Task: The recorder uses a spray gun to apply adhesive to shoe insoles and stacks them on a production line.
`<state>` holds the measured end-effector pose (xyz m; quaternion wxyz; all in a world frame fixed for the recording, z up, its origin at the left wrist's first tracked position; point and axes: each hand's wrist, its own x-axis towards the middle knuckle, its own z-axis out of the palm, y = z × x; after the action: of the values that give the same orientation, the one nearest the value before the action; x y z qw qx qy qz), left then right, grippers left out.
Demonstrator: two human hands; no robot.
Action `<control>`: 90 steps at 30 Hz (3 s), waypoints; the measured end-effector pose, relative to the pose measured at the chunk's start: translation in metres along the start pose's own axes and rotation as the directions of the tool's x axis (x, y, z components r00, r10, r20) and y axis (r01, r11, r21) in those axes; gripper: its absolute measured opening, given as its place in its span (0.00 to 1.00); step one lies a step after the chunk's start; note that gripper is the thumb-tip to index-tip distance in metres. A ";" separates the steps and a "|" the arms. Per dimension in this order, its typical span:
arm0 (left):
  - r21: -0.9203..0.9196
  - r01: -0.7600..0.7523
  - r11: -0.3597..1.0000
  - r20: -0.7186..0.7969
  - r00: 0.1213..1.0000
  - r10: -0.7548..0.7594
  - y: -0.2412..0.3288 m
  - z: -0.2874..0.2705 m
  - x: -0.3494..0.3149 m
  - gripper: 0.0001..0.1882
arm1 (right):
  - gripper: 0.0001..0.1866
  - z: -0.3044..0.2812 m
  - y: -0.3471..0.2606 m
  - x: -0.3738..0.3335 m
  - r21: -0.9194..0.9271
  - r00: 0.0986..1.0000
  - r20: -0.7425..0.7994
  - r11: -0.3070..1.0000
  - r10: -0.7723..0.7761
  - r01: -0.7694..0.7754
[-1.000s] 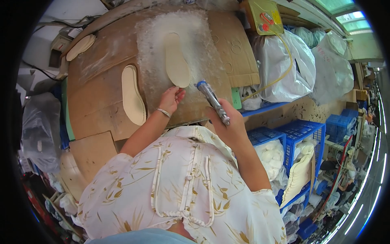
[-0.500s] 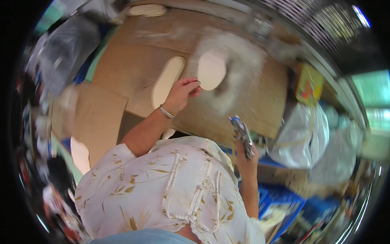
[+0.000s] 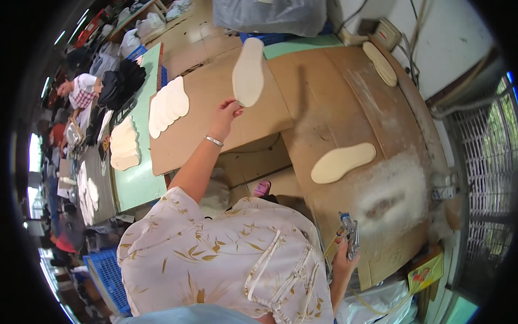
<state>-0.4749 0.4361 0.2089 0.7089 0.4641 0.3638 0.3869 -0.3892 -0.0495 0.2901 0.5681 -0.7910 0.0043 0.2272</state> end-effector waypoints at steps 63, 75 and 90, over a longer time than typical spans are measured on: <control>0.472 -0.084 0.878 0.531 0.822 -0.207 -0.193 0.189 -0.121 0.11 | 0.09 -0.050 0.085 -0.030 0.049 0.938 -0.330 0.994 0.108 -0.098; 0.386 0.382 0.840 0.685 0.491 -0.538 -0.214 0.319 -0.223 0.12 | 0.10 -0.085 0.114 -0.053 0.152 0.887 -0.436 0.984 0.150 -0.091; 0.793 0.360 0.491 0.393 0.313 -0.864 -0.270 0.301 -0.233 0.10 | 0.12 -0.076 0.044 -0.030 0.122 0.798 -0.599 0.993 0.072 0.001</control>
<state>-0.2560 0.0432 0.0841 0.7063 0.5767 0.2788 -0.3012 -0.4013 -0.1411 0.2806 0.5779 -0.7876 0.2124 -0.0257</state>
